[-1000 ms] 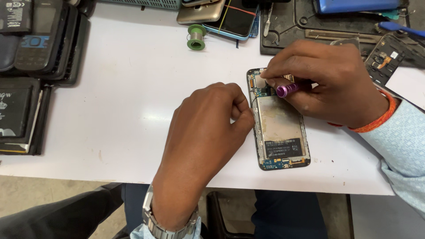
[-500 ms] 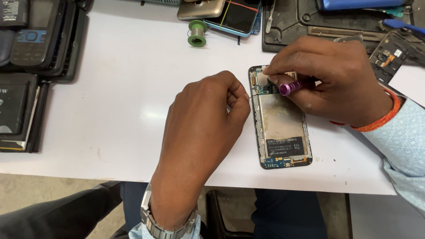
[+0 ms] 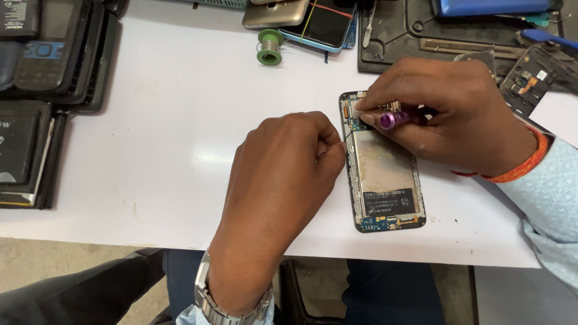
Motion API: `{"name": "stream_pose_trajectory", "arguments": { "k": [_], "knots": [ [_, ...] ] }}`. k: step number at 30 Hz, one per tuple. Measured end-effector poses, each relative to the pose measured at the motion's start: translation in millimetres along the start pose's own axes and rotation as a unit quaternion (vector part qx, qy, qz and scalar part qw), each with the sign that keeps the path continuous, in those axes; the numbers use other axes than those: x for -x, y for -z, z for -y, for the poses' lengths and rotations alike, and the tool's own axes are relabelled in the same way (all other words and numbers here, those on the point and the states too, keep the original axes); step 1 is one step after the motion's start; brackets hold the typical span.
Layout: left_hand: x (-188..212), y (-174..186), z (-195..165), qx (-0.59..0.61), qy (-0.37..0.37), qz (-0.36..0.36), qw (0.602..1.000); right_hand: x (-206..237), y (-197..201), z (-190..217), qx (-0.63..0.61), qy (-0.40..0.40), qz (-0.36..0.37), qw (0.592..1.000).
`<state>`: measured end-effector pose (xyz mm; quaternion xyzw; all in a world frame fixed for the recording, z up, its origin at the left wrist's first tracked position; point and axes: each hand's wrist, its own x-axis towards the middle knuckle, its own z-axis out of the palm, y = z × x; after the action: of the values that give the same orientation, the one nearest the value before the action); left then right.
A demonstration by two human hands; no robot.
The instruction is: The person uses a purple precision screwdriver to remove screws from a disassembled smartphone on a white workbench. They then use a thin wire to probe and adjust small components on the motherboard while holding the device steady with the other hand.
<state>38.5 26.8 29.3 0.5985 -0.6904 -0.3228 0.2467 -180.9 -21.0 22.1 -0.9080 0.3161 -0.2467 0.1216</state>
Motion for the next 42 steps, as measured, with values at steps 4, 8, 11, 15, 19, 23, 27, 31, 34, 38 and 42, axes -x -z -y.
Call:
{"name": "stream_pose_trajectory", "arguments": {
  "k": [4, 8, 11, 15, 19, 23, 27, 31, 34, 38, 42],
  "knots": [
    [0.0, -2.2, 2.7, -0.013, 0.001, 0.005, 1.0, -1.6, 0.4, 0.9, -0.019, -0.017, 0.01, 1.0],
    [0.1, -7.1, 4.7, -0.038, -0.033, -0.04, 0.998, -2.2, -1.5, 0.9, -0.022, -0.02, 0.012, 1.0],
    [-1.3, -13.1, 5.9, -0.05, -0.055, -0.086, 0.993, -0.9, -2.6, 0.4, -0.024, -0.021, 0.015, 0.999],
    [-3.5, -18.3, 6.6, -0.056, -0.05, -0.104, 0.992, 0.0, -3.8, -1.2, -0.029, -0.025, 0.018, 0.999],
    [-3.8, -19.1, 6.7, -0.052, -0.051, -0.107, 0.992, 0.6, -3.9, -2.7, -0.025, -0.016, 0.017, 0.999],
    [-4.5, -19.4, 7.3, -0.05, -0.046, -0.103, 0.992, 1.0, -2.6, -4.2, -0.017, -0.009, 0.024, 1.0],
    [-5.1, -19.7, 7.6, -0.049, -0.047, -0.109, 0.992, 1.3, -1.6, -2.8, -0.019, -0.04, 0.034, 0.998],
    [-5.1, -18.7, 7.5, -0.05, -0.043, -0.104, 0.992, 1.5, -1.1, 0.0, -0.032, -0.031, 0.029, 0.999],
    [-3.6, -17.6, 6.2, -0.051, -0.043, -0.097, 0.993, 2.5, -0.9, 0.7, -0.042, -0.026, 0.032, 0.998],
    [1.3, -12.2, 4.2, -0.06, -0.03, -0.047, 0.997, 3.1, -0.6, -3.5, -0.045, -0.002, 0.034, 0.998],
    [5.4, -8.3, 0.2, -0.057, 0.005, 0.019, 0.998, 7.1, -3.2, -5.7, -0.054, -0.022, 0.028, 0.998]
  ]
}}
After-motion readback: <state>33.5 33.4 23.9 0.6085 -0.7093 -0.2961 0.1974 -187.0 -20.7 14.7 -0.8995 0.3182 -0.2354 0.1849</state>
